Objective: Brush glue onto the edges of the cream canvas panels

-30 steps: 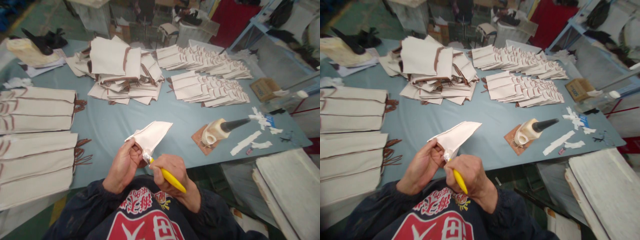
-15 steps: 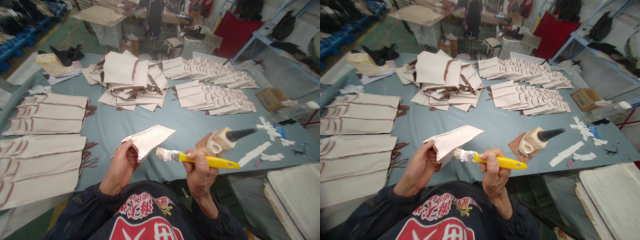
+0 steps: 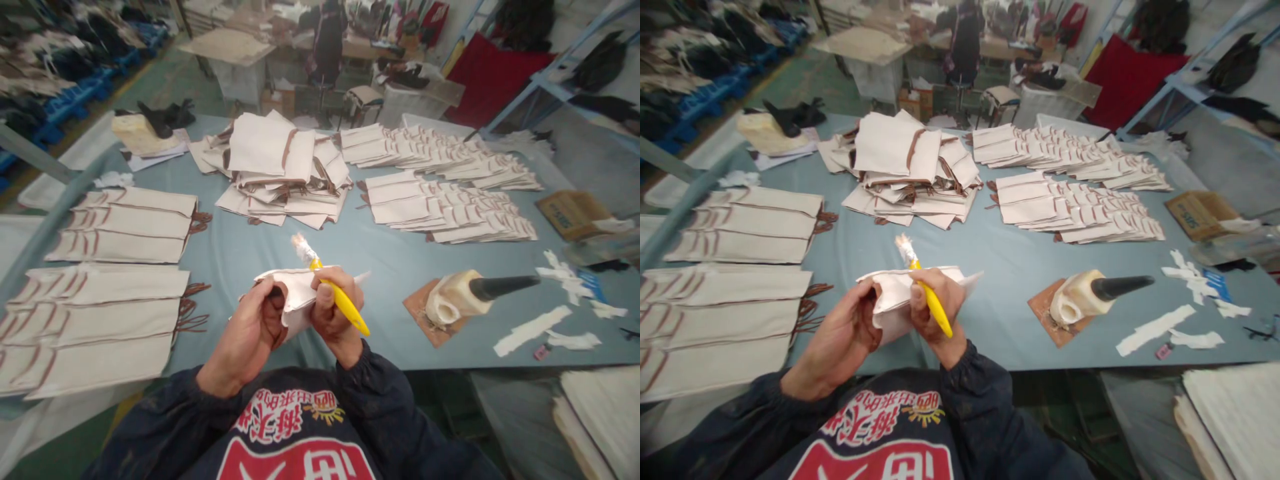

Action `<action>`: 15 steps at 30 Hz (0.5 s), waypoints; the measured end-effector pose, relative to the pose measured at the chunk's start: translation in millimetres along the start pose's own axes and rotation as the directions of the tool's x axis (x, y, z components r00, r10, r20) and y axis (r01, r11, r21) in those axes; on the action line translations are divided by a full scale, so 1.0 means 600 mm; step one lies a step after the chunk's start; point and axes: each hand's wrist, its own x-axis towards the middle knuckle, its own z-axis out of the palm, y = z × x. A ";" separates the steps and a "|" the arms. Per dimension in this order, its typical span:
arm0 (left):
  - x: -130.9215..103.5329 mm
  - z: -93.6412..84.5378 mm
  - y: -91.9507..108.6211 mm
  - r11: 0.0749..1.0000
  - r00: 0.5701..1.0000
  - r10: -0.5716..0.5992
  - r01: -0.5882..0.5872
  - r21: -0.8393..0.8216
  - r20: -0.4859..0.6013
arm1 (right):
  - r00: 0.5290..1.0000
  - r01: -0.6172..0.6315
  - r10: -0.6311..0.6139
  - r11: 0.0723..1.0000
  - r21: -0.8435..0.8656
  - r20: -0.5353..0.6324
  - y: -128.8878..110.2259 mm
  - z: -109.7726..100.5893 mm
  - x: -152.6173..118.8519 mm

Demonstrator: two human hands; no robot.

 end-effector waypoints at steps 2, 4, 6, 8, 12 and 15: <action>-0.001 -0.021 -0.002 0.996 0.995 0.035 -0.042 0.075 0.094 | 1.000 -0.002 0.002 1.000 -0.010 -0.024 0.003 0.004 0.007; -0.001 -0.048 -0.006 0.958 0.966 0.008 -0.081 0.274 0.259 | 0.999 -0.014 0.013 1.000 -0.020 -0.048 0.005 0.004 0.010; -0.002 -0.071 -0.009 0.848 0.925 -0.024 -0.181 0.498 0.378 | 0.998 -0.025 0.023 0.999 -0.028 -0.052 0.007 0.006 0.007; -0.003 -0.083 -0.012 0.712 0.916 0.020 -0.294 0.638 0.400 | 0.998 -0.049 0.048 0.998 -0.035 -0.032 0.007 0.009 -0.001; 0.000 -0.085 -0.015 0.480 0.893 0.201 -0.447 0.754 0.402 | 0.950 -0.309 0.312 0.944 0.113 -0.014 -0.007 0.009 -0.005; 0.003 -0.090 -0.017 0.319 0.827 0.273 -0.559 0.765 0.491 | 0.826 -0.529 0.562 0.800 0.283 -0.043 -0.031 -0.013 0.014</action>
